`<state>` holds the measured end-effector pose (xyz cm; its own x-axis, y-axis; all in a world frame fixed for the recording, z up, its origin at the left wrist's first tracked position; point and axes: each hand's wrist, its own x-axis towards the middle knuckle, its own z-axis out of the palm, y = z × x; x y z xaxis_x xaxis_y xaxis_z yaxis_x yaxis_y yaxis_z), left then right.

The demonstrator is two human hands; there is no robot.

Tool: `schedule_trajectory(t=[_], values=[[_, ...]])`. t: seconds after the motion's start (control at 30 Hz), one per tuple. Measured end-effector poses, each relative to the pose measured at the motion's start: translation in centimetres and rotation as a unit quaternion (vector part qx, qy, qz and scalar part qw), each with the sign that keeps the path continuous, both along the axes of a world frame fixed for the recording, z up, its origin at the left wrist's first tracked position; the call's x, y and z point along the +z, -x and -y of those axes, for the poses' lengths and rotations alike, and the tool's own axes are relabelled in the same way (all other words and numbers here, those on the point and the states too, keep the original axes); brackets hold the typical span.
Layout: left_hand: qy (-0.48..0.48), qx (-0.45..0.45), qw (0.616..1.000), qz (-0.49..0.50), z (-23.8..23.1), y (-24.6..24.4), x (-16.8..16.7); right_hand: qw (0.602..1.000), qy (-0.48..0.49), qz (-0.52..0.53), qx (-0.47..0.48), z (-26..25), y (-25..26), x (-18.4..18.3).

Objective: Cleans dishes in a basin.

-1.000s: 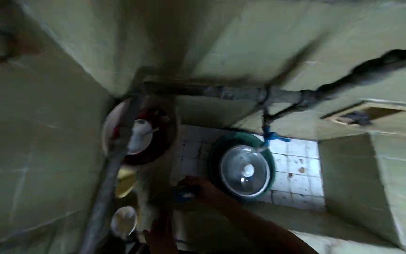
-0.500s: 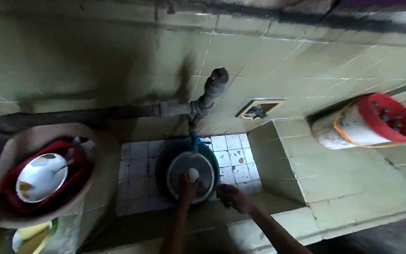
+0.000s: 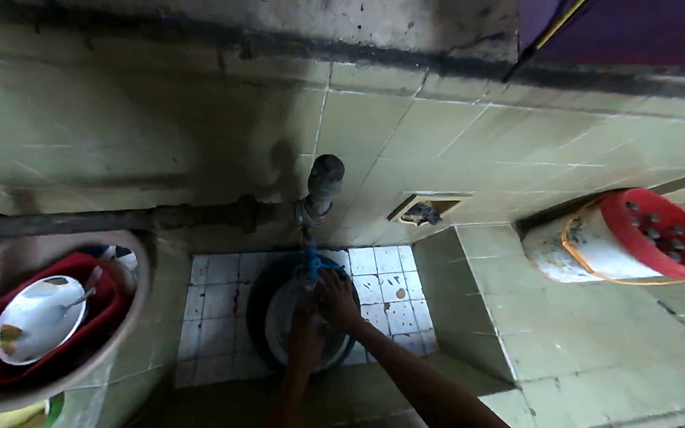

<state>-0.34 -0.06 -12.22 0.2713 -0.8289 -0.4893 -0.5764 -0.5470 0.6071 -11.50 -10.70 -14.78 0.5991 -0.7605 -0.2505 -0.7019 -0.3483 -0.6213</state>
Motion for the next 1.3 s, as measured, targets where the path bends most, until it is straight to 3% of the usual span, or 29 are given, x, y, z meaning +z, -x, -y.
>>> schedule_trajectory(t=[0.07,0.17,0.23,0.3,0.37,0.47,0.5,0.6,0.67,0.77,0.9,1.0,1.1,1.17,1.23,1.3], values=[[0.006,0.01,0.999,-0.033,0.2,-0.5,0.2,0.995,-0.033,-0.092,-0.035,2.4,-1.6,0.3],[0.024,0.007,0.999,-0.045,0.2,-1.3,-0.3,0.984,-0.091,-0.126,-0.091,4.7,-2.6,1.0],[0.068,0.007,0.998,0.005,0.1,-1.9,-1.2,0.978,-0.115,-0.127,-0.119,5.2,-2.1,1.5],[0.12,0.065,0.989,0.055,0.7,-3.2,-2.4,0.974,-0.131,-0.106,-0.15,5.7,-0.7,1.1],[0.113,0.125,0.986,-0.002,2.5,-4.8,-2.9,0.972,-0.141,-0.08,-0.172,5.9,0.8,0.7],[0.032,0.125,0.972,-0.197,4.9,-5.5,-3.1,0.982,-0.095,-0.074,-0.148,5.6,1.2,1.1],[0.018,0.127,0.967,-0.221,5.6,-5.1,-2.8,0.988,-0.074,-0.076,-0.109,5.2,0.8,1.2],[0.017,0.11,0.98,-0.164,7.2,-3.2,-2.2,0.995,-0.025,-0.083,0.053,4.0,-0.9,0.1],[0.043,0.143,0.97,-0.192,7.2,-3.0,-2.7,0.995,-0.039,-0.091,0.02,5.4,-0.8,-0.8],[0.065,0.241,0.926,-0.282,6.2,-3.4,-3.7,0.991,-0.079,-0.095,-0.059,6.1,-1.1,-1.4],[0.068,0.226,0.941,-0.242,3.5,-4.1,-4.3,0.991,-0.101,-0.083,0.021,3.6,-4.1,1.6],[0.054,0.242,0.951,-0.182,1.5,-4.3,-2.9,0.987,-0.131,-0.095,-0.011,2.7,-4.7,1.4],[0.043,0.208,0.969,-0.128,-0.4,-4.1,-1.1,0.994,-0.087,-0.037,0.055,-0.5,-5.1,1.2],[0.068,0.236,0.957,-0.152,-1.4,-3.2,0.6,0.993,-0.117,0.0,-0.016,0.3,-3.7,2.2],[0.093,0.243,0.952,-0.162,-2.2,-1.9,1.8,0.989,-0.134,0.0,-0.062,0.2,-1.9,0.8],[0.068,0.203,0.97,-0.113,-2.4,-0.5,2.6,0.996,-0.085,0.016,-0.018,-2.1,-0.9,1.0]])
